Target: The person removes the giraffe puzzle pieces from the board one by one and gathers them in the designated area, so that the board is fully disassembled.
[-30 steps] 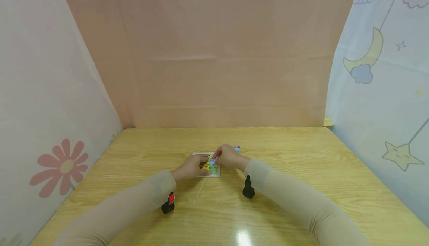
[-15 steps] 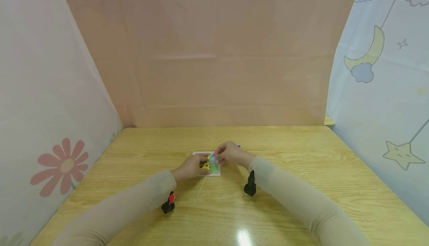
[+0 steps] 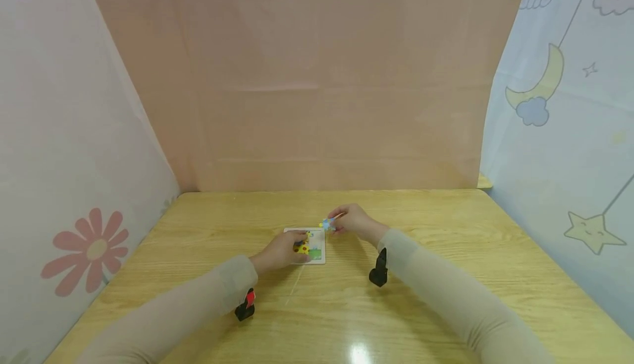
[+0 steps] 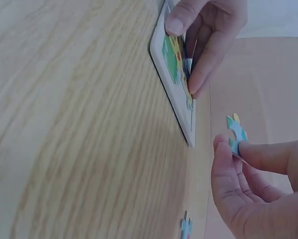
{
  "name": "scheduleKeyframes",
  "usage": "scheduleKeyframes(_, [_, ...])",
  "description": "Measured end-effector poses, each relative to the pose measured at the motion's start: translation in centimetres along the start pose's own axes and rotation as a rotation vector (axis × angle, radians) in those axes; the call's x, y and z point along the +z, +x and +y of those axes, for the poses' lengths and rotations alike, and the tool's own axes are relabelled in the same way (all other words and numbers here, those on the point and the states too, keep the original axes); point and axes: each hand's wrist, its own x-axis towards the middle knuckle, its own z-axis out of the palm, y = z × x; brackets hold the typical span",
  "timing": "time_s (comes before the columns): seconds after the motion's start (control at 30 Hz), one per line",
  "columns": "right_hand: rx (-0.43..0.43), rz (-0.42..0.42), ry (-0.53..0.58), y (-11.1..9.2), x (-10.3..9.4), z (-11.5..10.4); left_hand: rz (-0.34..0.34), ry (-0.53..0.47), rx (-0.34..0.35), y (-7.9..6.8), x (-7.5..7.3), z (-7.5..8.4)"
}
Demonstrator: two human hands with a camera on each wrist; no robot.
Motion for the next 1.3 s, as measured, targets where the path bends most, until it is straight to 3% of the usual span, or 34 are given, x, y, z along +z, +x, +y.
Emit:
scheduleKeyframes(0.5, [-0.014,0.109,0.047,0.2,-2.9,0.5,-0.037,0.093,0.023,0.3,-0.3,-0.3])
scheduleKeyframes(0.97, [0.043,0.187,0.016,-0.4,-5.9,1.7,-0.025,0.097,0.001,-0.1,-0.7,-0.5])
scheduleKeyframes(1.3, [0.141,0.265,0.042,0.4,-8.6,3.8,-0.017,0.087,-0.030,-0.3,-1.0,-0.8])
